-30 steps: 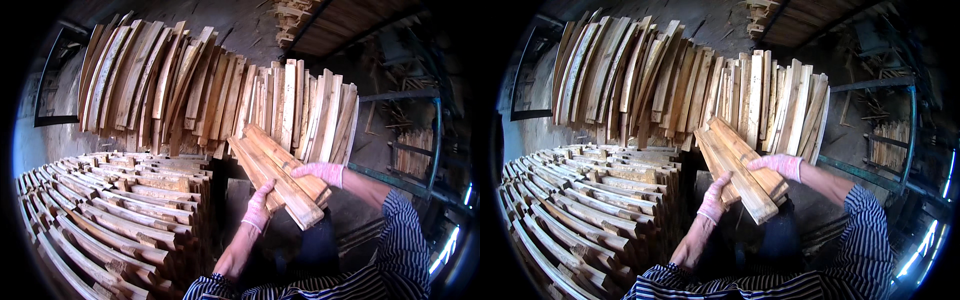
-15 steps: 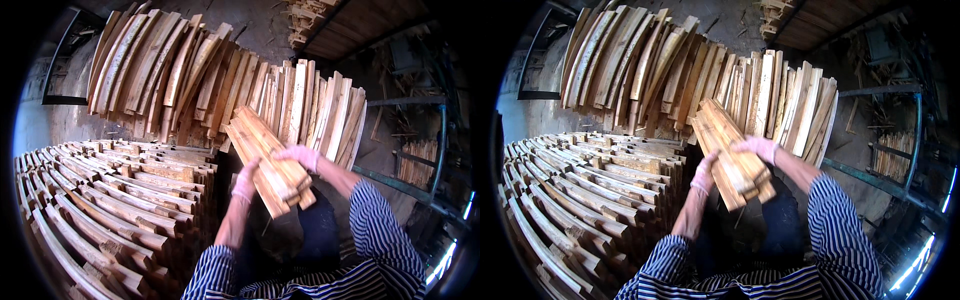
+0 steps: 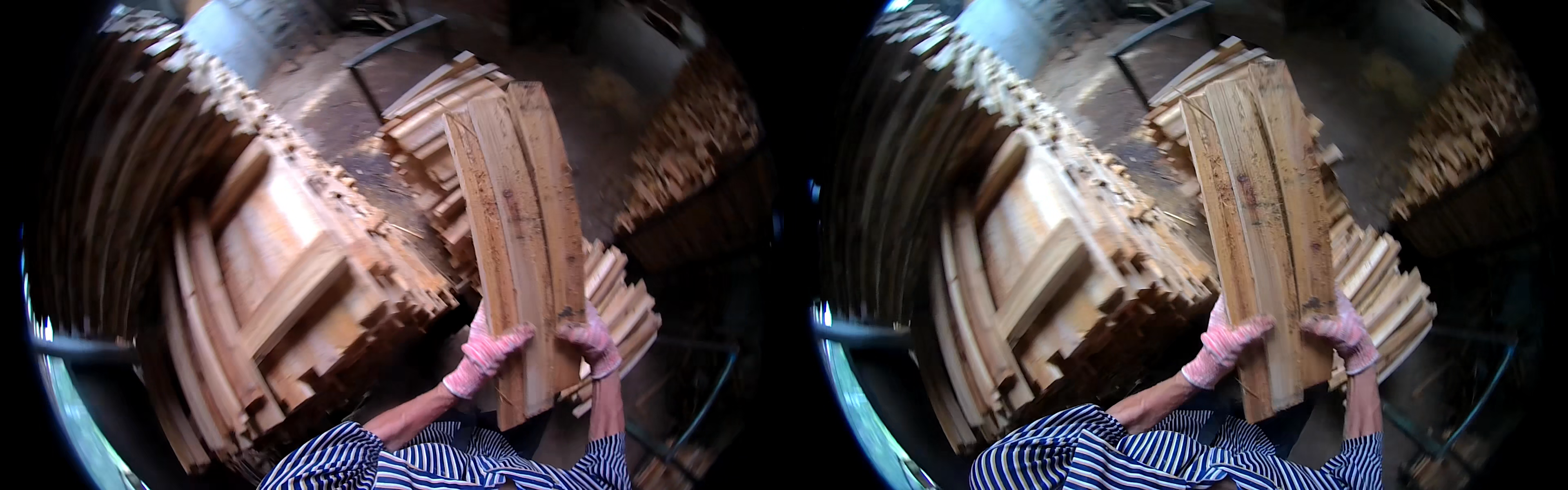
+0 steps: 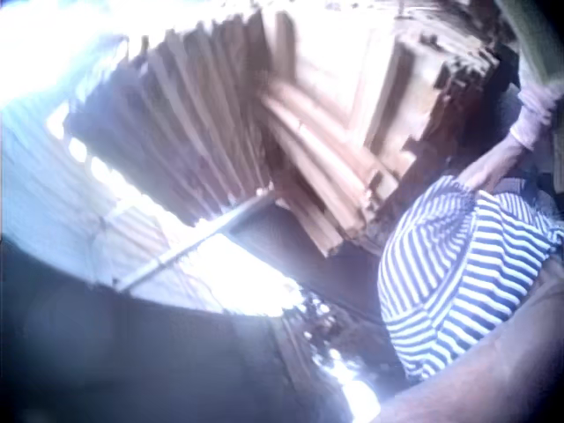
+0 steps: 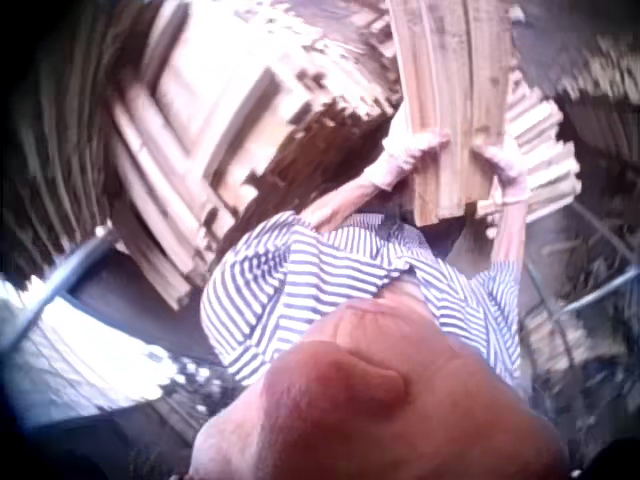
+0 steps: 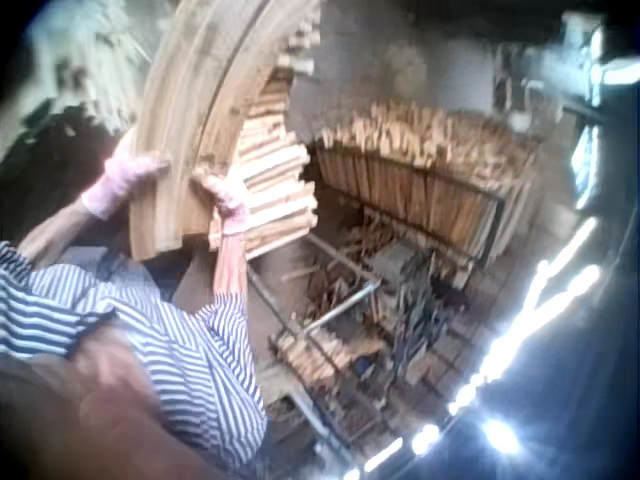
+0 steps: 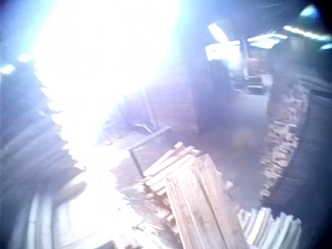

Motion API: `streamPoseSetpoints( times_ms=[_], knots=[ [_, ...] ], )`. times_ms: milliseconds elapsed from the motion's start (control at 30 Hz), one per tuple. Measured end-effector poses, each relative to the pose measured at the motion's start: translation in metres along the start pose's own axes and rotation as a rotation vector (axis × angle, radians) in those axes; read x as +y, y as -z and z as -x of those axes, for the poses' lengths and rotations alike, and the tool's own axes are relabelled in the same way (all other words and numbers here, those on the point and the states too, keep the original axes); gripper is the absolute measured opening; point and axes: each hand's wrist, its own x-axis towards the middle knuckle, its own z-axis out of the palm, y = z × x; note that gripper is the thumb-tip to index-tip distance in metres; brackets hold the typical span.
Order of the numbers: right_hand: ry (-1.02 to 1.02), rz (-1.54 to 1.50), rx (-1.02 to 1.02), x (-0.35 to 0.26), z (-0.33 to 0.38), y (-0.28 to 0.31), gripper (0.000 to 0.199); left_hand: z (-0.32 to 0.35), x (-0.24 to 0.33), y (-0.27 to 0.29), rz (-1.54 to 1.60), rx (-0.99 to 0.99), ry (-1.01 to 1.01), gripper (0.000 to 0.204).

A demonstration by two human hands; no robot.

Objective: The person picks up wooden planks from a large pile and stacks them onto a metal rack. They handle the planks by hand, wearing pink gloves, and arrange them in neat layers on the rack.

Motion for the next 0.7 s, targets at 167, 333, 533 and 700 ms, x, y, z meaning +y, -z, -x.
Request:
streamPoseSetpoints(
  times_ms=[167, 333, 533, 700],
  knots=[
    [0.177, -0.067, -0.3, -0.151, 0.0, -0.073, 0.107, 0.061, 0.104, 0.001, 0.061, 0.165, -0.102, 0.075],
    [0.263, -0.08, -0.64, -0.236, -0.011, -0.189, 0.101, 0.13, 0.22, 0.076, -0.674, 0.183, -0.197, 0.067],
    [0.439, 0.615, -0.561, -0.269, -0.072, -0.343, 0.095, 0.179, 0.332, 0.13, -1.045, 0.647, -0.243, 0.092],
    [0.629, 0.652, -0.506, -0.274, -0.151, -0.399, 0.099, 0.234, 0.371, 0.154, -1.487, 0.499, -0.753, 0.084]
  ],
)
